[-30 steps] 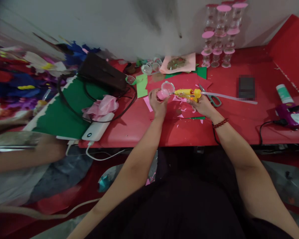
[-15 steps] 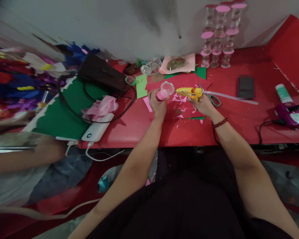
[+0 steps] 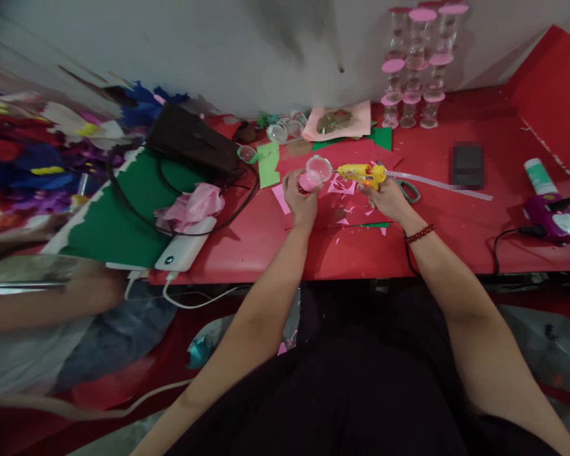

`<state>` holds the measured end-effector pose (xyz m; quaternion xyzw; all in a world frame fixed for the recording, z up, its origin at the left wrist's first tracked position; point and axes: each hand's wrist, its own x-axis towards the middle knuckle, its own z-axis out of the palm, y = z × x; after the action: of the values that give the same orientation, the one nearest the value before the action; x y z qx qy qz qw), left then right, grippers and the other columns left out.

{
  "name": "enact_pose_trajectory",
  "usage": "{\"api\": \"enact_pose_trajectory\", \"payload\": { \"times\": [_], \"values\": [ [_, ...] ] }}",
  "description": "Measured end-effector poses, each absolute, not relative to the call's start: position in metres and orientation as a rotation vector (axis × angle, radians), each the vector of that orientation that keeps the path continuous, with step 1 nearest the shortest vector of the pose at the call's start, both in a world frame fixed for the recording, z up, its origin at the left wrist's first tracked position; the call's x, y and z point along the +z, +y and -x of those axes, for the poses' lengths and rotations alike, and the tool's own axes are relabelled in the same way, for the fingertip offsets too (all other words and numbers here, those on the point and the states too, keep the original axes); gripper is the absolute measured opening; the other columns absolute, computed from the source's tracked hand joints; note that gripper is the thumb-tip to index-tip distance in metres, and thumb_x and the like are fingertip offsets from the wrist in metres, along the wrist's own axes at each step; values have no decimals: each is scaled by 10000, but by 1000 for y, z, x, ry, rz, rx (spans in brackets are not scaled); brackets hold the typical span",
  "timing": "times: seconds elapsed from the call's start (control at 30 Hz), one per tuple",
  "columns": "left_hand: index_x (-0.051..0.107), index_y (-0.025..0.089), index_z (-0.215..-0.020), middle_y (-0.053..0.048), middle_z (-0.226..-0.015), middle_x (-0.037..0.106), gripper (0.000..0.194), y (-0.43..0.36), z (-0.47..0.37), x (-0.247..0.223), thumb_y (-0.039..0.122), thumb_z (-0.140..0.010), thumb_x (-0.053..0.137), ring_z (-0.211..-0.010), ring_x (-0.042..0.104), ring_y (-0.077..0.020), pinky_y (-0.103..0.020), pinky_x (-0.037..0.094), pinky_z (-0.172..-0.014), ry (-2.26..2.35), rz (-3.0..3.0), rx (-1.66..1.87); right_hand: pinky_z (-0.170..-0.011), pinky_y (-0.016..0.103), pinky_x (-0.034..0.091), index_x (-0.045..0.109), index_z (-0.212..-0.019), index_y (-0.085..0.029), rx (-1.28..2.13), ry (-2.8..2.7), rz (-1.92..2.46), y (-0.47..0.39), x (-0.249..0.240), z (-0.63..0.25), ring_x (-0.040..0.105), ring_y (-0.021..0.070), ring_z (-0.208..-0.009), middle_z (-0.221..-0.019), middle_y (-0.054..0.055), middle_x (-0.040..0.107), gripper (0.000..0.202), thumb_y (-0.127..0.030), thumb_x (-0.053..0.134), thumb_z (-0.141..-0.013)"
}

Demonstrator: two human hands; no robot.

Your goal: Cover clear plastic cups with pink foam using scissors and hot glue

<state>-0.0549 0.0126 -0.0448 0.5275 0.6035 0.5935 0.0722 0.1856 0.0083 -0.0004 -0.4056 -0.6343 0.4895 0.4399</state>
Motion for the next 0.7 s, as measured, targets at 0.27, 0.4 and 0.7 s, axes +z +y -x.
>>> {"api": "enact_pose_trajectory", "payload": {
  "times": [0.27,0.4,0.7],
  "values": [
    [677,245,-1159,-99,-1283,648,421,14,55,-49,120,-783,818,-1273,634,-280,-446,539,-1146,1758,-1625,1775,-413,207,351,590,-833,-219,1169,-1581,1014,10,-3,-186,447,78,-426,-505,-82,461,447,-618,780,-897],
    [682,247,-1165,-96,-1273,656,434,15,56,-53,119,-777,830,-1261,641,-278,-455,542,-1147,1732,-1668,1778,-408,212,346,575,-821,-226,1164,-1590,995,10,-3,-187,442,78,-425,-503,-79,462,508,-692,769,-873],
    [690,257,-1165,-91,-1253,668,454,16,55,-56,107,-765,843,-1245,659,-281,-455,586,-1101,1715,-1740,1754,-395,212,357,535,-835,-236,1201,-1529,958,13,-4,-184,421,64,-425,-563,-86,443,521,-699,770,-872]
  ]
}}
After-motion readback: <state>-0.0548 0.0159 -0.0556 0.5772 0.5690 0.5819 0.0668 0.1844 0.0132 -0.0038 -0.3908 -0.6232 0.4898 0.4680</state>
